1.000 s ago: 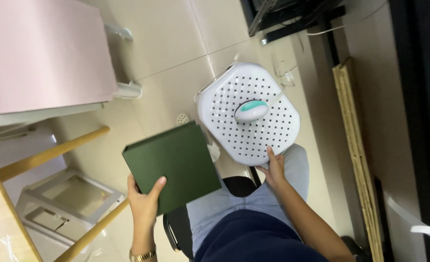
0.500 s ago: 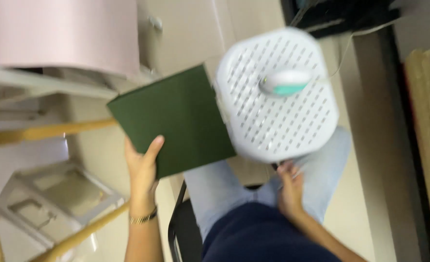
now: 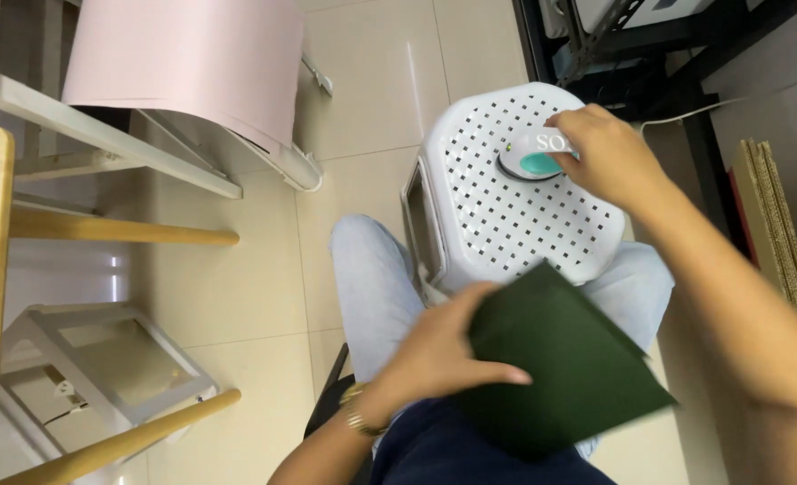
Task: Applying a vinyl label to a green box and using a heat press tool to adhere it through brown paper.
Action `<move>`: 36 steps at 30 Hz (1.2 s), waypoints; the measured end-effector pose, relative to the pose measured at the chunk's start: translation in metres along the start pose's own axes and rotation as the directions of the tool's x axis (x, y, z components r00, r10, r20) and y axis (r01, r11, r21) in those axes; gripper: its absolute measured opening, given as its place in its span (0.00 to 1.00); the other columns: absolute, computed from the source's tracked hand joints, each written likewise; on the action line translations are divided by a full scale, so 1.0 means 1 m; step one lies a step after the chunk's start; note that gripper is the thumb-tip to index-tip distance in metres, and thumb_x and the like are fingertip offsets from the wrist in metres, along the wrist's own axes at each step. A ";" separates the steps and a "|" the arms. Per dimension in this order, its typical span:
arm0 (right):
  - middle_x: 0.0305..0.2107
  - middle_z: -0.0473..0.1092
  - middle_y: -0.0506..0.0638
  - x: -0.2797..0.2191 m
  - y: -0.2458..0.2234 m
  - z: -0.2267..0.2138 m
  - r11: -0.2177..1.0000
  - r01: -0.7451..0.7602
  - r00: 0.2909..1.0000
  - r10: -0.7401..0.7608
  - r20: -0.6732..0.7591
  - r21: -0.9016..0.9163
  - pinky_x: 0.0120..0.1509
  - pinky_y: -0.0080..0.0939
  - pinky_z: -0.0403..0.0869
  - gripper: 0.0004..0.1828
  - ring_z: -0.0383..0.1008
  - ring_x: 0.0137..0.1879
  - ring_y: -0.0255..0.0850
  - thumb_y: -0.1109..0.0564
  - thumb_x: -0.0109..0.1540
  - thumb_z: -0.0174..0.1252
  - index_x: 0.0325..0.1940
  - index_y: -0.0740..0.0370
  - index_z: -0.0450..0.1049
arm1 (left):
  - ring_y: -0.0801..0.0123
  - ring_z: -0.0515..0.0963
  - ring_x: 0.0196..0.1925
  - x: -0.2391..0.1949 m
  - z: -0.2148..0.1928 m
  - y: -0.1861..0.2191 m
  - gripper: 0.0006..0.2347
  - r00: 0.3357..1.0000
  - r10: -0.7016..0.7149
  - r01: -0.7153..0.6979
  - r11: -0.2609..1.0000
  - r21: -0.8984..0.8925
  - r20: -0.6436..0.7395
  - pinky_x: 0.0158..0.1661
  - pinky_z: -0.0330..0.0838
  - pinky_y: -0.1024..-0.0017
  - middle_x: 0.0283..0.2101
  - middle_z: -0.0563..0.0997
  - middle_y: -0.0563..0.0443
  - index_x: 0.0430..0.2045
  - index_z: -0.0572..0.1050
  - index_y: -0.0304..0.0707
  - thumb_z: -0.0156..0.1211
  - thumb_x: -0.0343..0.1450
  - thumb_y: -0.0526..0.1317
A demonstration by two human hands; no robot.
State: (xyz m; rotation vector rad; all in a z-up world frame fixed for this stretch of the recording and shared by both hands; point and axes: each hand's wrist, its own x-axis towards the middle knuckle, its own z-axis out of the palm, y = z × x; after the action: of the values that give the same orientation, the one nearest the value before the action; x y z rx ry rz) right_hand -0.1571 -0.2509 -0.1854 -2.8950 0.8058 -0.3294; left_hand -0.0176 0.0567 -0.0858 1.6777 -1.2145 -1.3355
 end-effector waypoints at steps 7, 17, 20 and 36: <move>0.42 0.80 0.45 0.029 0.018 0.004 0.976 0.047 0.973 0.003 0.230 -0.211 0.57 0.44 0.79 0.16 0.80 0.56 0.42 0.49 0.61 0.66 0.53 0.47 0.76 | 0.43 0.80 0.60 0.102 0.111 -0.008 0.50 0.941 0.112 -0.179 0.966 0.189 0.319 0.61 0.70 0.48 0.56 0.80 0.35 0.65 0.64 0.42 0.60 0.47 0.70; 0.38 0.81 0.58 0.061 0.032 0.010 0.987 -0.011 0.925 0.070 0.373 -0.158 0.53 0.50 0.82 0.20 0.84 0.47 0.55 0.55 0.61 0.66 0.58 0.52 0.78 | 0.38 0.66 0.70 0.104 0.059 -0.048 0.50 0.972 -0.233 0.209 0.928 -0.308 -0.042 0.65 0.63 0.47 0.67 0.65 0.25 0.71 0.54 0.38 0.68 0.56 0.63; 0.38 0.81 0.59 0.066 0.028 0.003 0.995 -0.054 0.942 0.078 0.325 -0.083 0.53 0.50 0.81 0.20 0.84 0.46 0.54 0.59 0.61 0.66 0.58 0.55 0.79 | 0.40 0.65 0.71 0.113 0.038 -0.061 0.50 0.946 -0.282 0.217 0.919 -0.330 -0.162 0.66 0.64 0.50 0.69 0.64 0.27 0.73 0.50 0.41 0.70 0.58 0.62; 0.25 0.61 0.49 -0.047 0.009 -0.059 0.755 -0.363 0.932 0.298 0.207 0.546 0.40 0.46 0.57 0.27 0.58 0.35 0.41 0.38 0.73 0.37 0.30 0.61 0.58 | 0.56 0.50 0.76 0.131 0.064 -0.146 0.39 0.844 -0.121 0.049 0.987 -0.151 -0.523 0.72 0.47 0.56 0.71 0.51 0.47 0.71 0.53 0.44 0.66 0.64 0.50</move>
State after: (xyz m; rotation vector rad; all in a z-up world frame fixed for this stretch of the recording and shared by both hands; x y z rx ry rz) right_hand -0.2153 -0.2371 -0.1377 -2.1345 0.9763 -0.3081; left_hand -0.0358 -0.0126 -0.2792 1.8533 -0.7153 -0.8779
